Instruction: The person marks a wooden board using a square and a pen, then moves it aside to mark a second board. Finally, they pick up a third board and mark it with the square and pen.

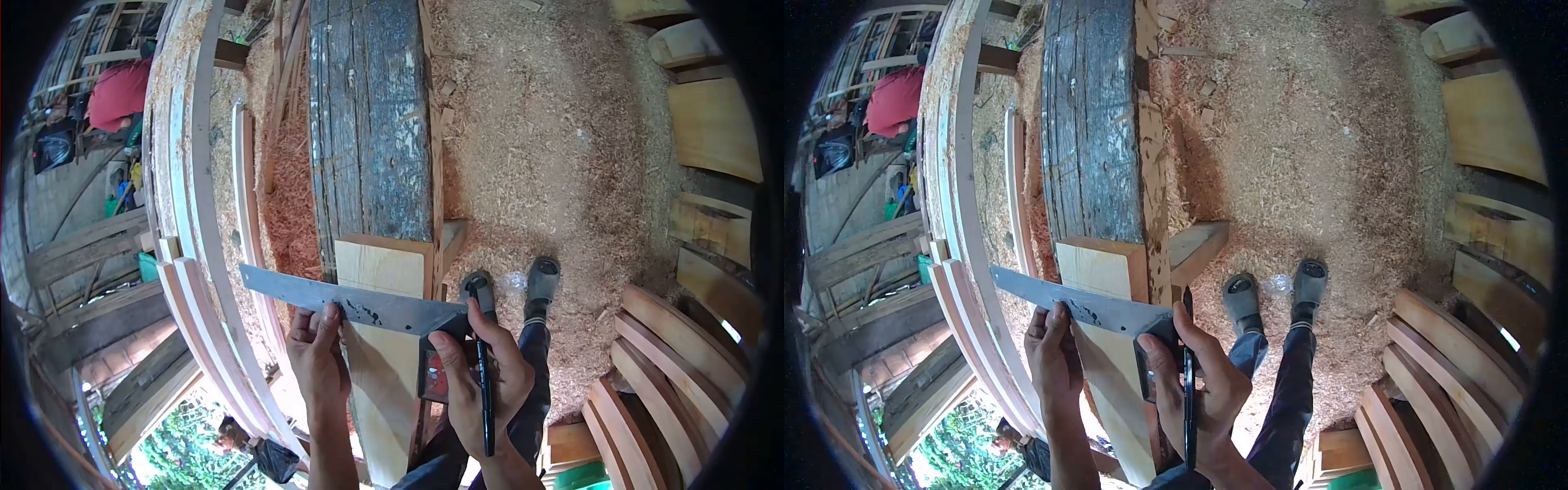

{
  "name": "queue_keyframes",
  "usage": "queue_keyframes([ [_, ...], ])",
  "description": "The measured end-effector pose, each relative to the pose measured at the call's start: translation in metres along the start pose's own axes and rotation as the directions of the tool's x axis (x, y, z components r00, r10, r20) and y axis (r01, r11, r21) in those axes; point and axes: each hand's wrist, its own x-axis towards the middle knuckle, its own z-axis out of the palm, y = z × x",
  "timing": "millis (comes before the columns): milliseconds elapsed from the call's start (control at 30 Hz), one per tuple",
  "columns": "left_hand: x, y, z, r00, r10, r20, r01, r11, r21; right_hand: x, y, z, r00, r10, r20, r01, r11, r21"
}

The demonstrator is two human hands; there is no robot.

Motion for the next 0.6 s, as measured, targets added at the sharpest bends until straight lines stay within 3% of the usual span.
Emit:
queue_keyframes([
  [167, 0.005, 0.001, -0.011, 0.992, 0.004, 0.127, -0.003, 1.000, -0.005, -0.005, -0.004, -0.003, 0.997, 0.072, 0.014, -0.072, 0.997, 0.004],
  [367, 0.000, 0.003, -0.004, 0.999, -0.007, 0.052, 0.005, 0.999, 0.032, -0.011, 0.001, -0.005, 0.999, 0.044, 0.008, -0.044, 0.999, -0.003],
  [600, 0.002, 0.004, -0.005, 0.998, -0.004, 0.066, 0.001, 0.999, 0.044, -0.008, 0.000, -0.002, 0.999, 0.050, -0.017, -0.049, 0.998, 0.028],
])
